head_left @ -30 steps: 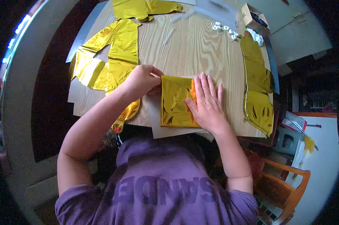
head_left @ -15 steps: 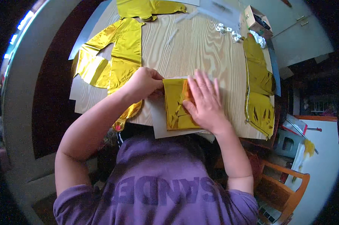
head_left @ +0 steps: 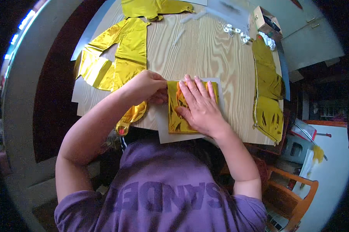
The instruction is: Folding a star-shaped gold foil balloon on a table using a paper guide and adding a header card.
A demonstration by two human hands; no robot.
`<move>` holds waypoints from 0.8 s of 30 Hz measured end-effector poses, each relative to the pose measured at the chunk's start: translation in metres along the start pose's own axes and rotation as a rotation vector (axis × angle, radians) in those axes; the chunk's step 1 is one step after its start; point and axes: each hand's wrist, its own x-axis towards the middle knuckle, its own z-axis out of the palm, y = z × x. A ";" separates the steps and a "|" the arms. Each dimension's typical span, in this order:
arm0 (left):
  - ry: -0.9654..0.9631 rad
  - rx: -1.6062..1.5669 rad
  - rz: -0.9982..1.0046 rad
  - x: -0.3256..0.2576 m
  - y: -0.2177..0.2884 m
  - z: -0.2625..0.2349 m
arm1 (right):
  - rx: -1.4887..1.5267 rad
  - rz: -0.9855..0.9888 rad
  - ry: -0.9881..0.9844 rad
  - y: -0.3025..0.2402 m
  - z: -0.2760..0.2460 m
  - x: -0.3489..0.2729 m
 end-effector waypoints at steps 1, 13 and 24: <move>-0.004 -0.029 0.003 0.000 -0.001 -0.001 | 0.000 0.008 0.002 -0.001 0.000 0.000; 0.175 0.252 0.189 -0.003 -0.008 0.018 | 0.142 0.046 0.101 0.002 -0.003 -0.002; 0.196 0.187 0.194 -0.017 0.005 0.024 | 0.009 0.120 0.029 0.029 -0.012 -0.023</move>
